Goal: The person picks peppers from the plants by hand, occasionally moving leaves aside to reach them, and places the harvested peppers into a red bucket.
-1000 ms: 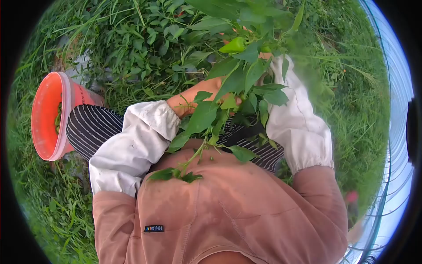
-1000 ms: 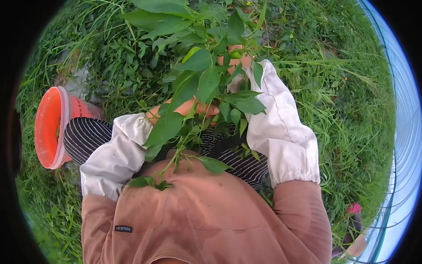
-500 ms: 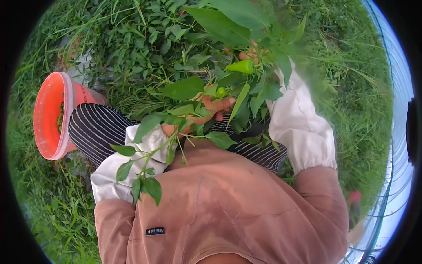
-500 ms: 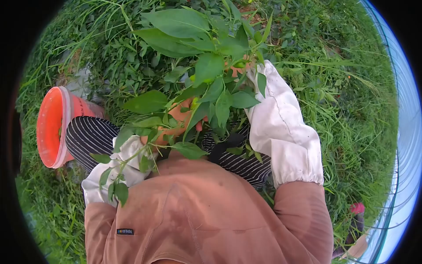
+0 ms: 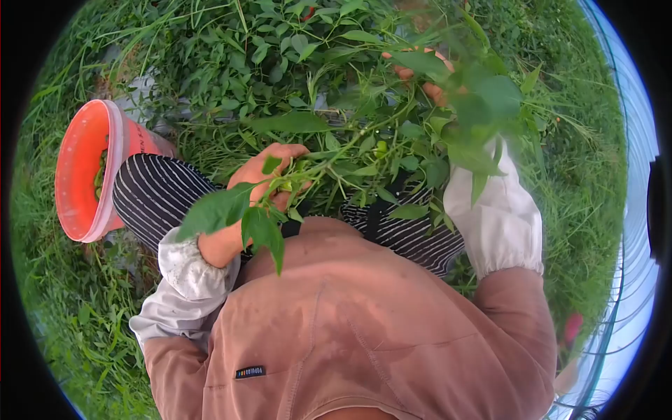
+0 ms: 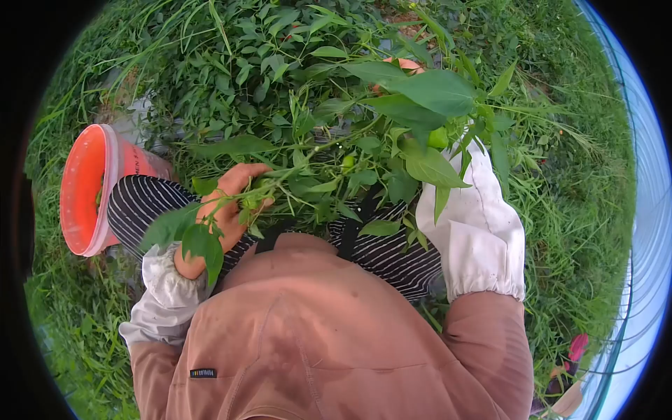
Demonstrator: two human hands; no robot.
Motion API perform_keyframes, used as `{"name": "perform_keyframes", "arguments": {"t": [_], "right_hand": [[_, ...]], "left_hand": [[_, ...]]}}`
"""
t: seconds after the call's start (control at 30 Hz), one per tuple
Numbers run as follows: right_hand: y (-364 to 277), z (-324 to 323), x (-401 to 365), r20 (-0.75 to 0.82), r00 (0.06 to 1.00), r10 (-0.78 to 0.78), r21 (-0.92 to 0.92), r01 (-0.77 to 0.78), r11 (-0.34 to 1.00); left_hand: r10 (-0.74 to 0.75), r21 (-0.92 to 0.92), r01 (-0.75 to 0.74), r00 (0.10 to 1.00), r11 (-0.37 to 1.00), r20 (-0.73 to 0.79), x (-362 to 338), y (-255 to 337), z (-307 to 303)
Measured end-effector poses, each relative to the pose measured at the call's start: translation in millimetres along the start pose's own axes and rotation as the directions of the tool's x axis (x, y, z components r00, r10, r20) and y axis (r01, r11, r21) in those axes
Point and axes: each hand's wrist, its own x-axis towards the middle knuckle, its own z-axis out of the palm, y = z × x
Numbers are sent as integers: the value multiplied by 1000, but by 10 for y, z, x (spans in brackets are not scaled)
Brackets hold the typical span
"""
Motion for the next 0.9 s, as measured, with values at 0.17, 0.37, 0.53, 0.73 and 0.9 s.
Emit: {"name": "perform_keyframes", "arguments": {"t": [0.17, 0.37, 0.53, 0.73, 0.9], "right_hand": [[233, 268, -269, -108, 905, -411, -490, 311, 814], [-118, -505, -356, -562, 802, -204, -825, -525, 209], [132, -656, -567, -304, 869, -392, -843, -437, -315], [233, -688, -640, -489, 827, -278, -579, -546, -605], [362, -557, -625, -403, 874, -272, -784, -483, -390]], "left_hand": [[-487, -107, 497, 866, 861, 110, -22, -126, -637], [-560, -456, 391, 761, 799, -329, 4, 5, -1529], [-255, 149, 645, 490, 750, -834, -353, -217, -2685], [-448, 581, 799, 580, 152, -680, -1438, -1378, -3726], [-419, 736, 642, 741, 214, -525, -856, -1245, -3333]]}}
